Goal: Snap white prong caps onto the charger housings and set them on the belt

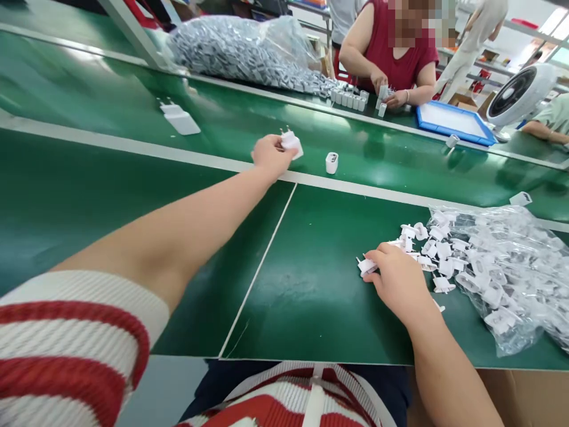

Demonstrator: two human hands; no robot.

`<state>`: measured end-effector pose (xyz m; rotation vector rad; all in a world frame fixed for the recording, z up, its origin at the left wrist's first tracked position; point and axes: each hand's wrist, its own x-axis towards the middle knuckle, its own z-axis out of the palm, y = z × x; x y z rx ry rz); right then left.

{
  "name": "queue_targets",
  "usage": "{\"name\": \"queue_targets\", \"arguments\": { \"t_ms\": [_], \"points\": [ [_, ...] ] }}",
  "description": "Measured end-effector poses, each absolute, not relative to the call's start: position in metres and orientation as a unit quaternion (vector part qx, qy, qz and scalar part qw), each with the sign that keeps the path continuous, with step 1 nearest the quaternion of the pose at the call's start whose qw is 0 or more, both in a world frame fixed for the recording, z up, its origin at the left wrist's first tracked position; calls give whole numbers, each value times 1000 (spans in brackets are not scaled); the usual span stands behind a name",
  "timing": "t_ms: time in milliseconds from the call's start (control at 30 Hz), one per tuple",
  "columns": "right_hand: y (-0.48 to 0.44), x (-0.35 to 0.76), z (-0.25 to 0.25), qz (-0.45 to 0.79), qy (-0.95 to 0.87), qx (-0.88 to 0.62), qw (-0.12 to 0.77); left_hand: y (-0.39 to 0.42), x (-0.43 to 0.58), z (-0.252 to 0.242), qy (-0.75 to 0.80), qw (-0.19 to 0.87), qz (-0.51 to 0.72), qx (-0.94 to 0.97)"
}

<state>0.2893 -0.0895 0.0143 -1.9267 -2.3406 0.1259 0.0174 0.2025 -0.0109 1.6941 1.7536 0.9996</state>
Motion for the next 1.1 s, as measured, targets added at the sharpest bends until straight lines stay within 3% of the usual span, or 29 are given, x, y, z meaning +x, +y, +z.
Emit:
{"name": "queue_targets", "arguments": {
  "t_ms": [133, 300, 467, 567, 700, 867, 1100],
  "points": [
    [-80, 287, 17, 158, -716, -655, 183, 217, 11, -12, 688, 238, 310, 612],
    [-77, 288, 19, 297, -608, -642, 361, 185, 46, -15, 619, 129, 386, 672],
    [-73, 285, 16, 411, -568, -569, 430, 191, 87, -31, 626, 242, 352, 653],
    [-72, 287, 19, 468, -554, -533, 435, 187, 87, -31, 612, 254, 364, 654],
    [-75, 289, 25, 560, -493, -514, 424, 123, 76, -21, 532, 288, 349, 716],
    [-75, 285, 24, 529, -503, -511, 453, -2, 58, -14, 415, 426, 280, 754],
    [-80, 273, 23, 376, -590, -556, 449, -45, 43, -25, 387, 423, 269, 774]
  ]
}}
